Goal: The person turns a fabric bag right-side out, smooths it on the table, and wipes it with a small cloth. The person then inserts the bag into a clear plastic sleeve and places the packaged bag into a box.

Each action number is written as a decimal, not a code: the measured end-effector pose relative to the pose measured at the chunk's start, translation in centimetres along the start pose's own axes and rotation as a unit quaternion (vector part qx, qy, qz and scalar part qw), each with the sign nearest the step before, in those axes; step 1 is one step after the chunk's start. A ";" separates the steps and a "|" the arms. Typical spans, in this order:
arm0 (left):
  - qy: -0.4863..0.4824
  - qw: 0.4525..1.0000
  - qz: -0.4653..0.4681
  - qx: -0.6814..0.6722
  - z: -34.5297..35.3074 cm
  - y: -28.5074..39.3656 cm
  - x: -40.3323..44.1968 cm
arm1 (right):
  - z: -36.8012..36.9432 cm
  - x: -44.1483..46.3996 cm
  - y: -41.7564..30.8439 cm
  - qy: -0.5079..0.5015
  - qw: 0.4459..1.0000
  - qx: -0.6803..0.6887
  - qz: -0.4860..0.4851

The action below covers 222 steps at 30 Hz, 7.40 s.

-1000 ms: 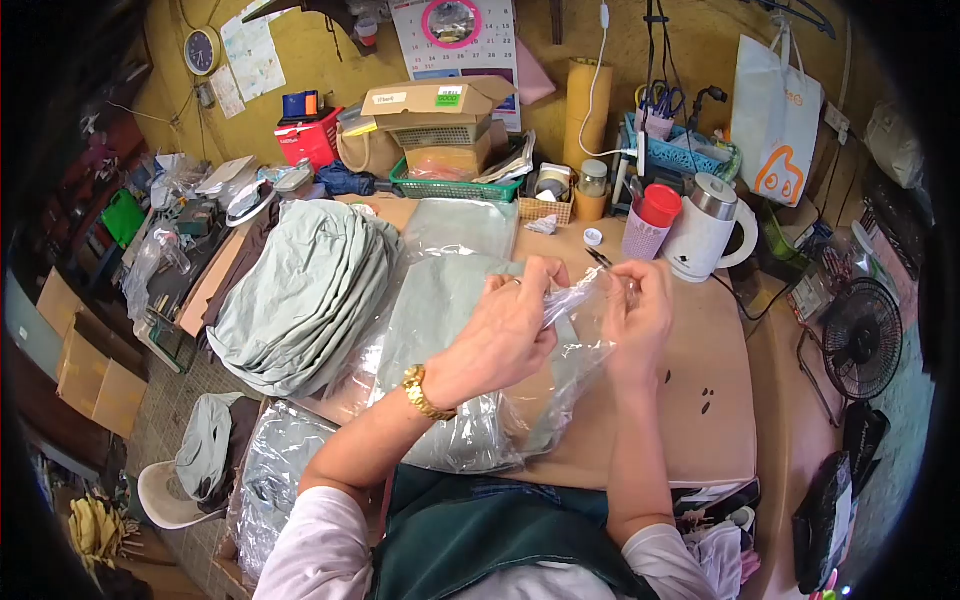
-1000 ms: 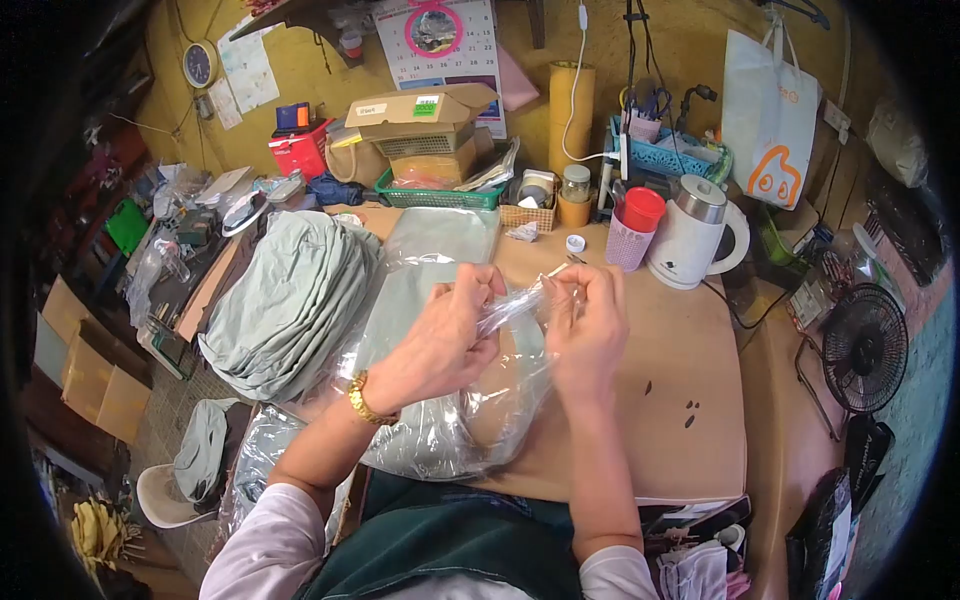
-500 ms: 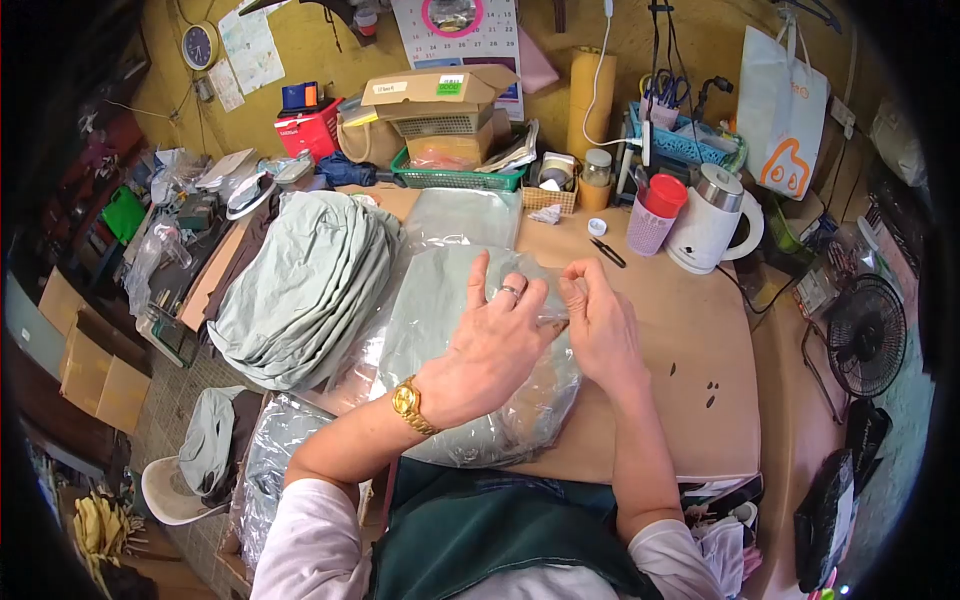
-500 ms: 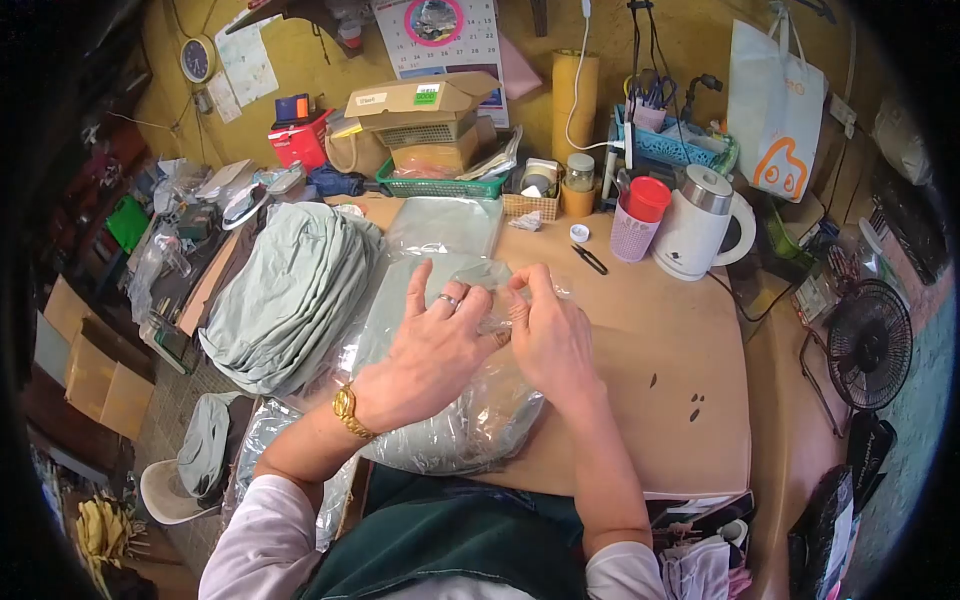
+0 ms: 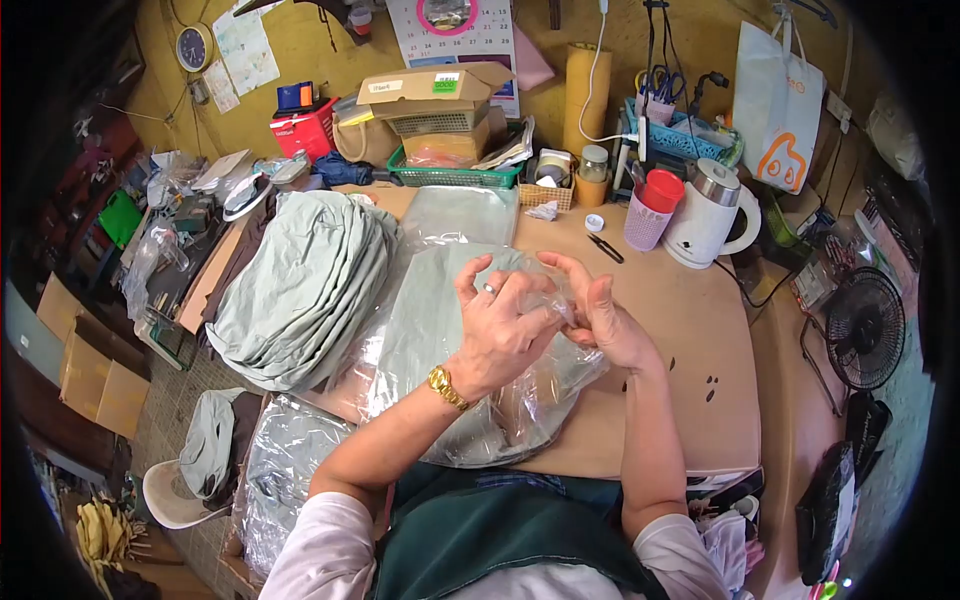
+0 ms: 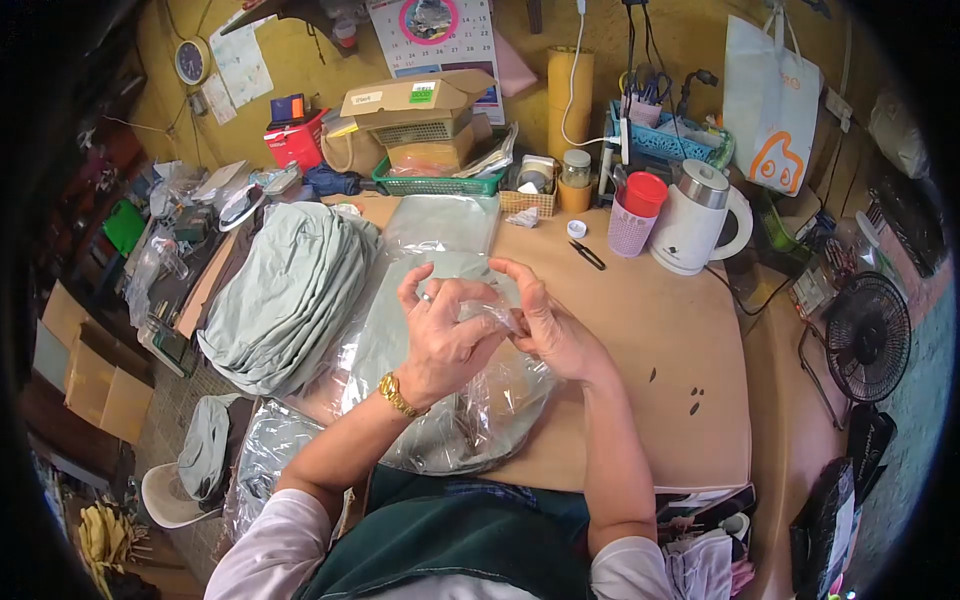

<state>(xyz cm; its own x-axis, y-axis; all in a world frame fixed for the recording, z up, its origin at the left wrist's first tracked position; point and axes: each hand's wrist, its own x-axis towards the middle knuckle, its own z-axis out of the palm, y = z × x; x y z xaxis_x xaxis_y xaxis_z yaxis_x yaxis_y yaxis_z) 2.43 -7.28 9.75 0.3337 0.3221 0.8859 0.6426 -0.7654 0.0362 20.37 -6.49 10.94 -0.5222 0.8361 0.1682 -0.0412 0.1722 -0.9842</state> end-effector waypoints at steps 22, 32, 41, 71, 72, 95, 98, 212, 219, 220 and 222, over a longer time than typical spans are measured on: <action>-0.137 0.916 -0.283 -0.250 -6.7 4.4 1.3 | 5.1 -1.3 2.1 0.185 0.950 -0.148 -0.202; -0.030 0.912 -0.249 -0.325 0.1 3.4 -3.9 | 6.0 -3.1 2.7 0.379 0.902 -0.007 -0.206; -0.015 0.892 -0.339 -0.299 -1.5 2.0 -3.2 | 2.8 -5.9 -0.4 0.190 0.826 -0.519 -0.111; -0.110 0.951 -0.175 -0.229 -3.2 4.5 -2.0 | 4.8 -6.7 1.2 0.280 0.897 -0.276 -0.202; -0.110 0.955 -0.170 -0.215 -3.2 4.5 -2.0 | 5.0 -6.6 1.1 0.280 0.897 -0.276 -0.201; -0.075 0.931 -0.110 -0.341 -0.9 2.1 -2.5 | 3.0 -6.8 3.2 0.091 0.991 0.092 -0.031; -0.010 0.879 -0.212 -0.428 -0.9 1.8 -2.0 | 2.4 -6.8 3.0 0.138 0.986 0.090 -0.026; 0.121 0.554 -0.653 -0.503 -5.8 -7.4 -15.2 | -8.2 -3.1 16.2 0.339 0.726 -0.566 0.193; 0.030 0.879 -0.472 -0.064 -6.6 -6.3 -13.9 | -8.1 -2.9 16.2 0.336 0.725 -0.570 0.191; 0.083 0.818 -0.527 -0.215 -6.2 -5.8 -13.3 | -8.2 -2.9 16.3 0.338 0.724 -0.570 0.190; 0.160 0.652 -0.598 -0.438 -5.0 -5.5 -12.9 | -8.2 -3.0 16.5 0.341 0.723 -0.570 0.190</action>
<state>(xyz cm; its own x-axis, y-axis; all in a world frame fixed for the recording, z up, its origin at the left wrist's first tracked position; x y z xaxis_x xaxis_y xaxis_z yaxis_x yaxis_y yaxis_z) -8.88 -9.99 0.44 -0.2961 0.9547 0.0288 -0.3753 -0.1440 0.9156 28.25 -1.87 -5.34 0.2452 0.9315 0.2687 0.9270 -0.1441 -0.3464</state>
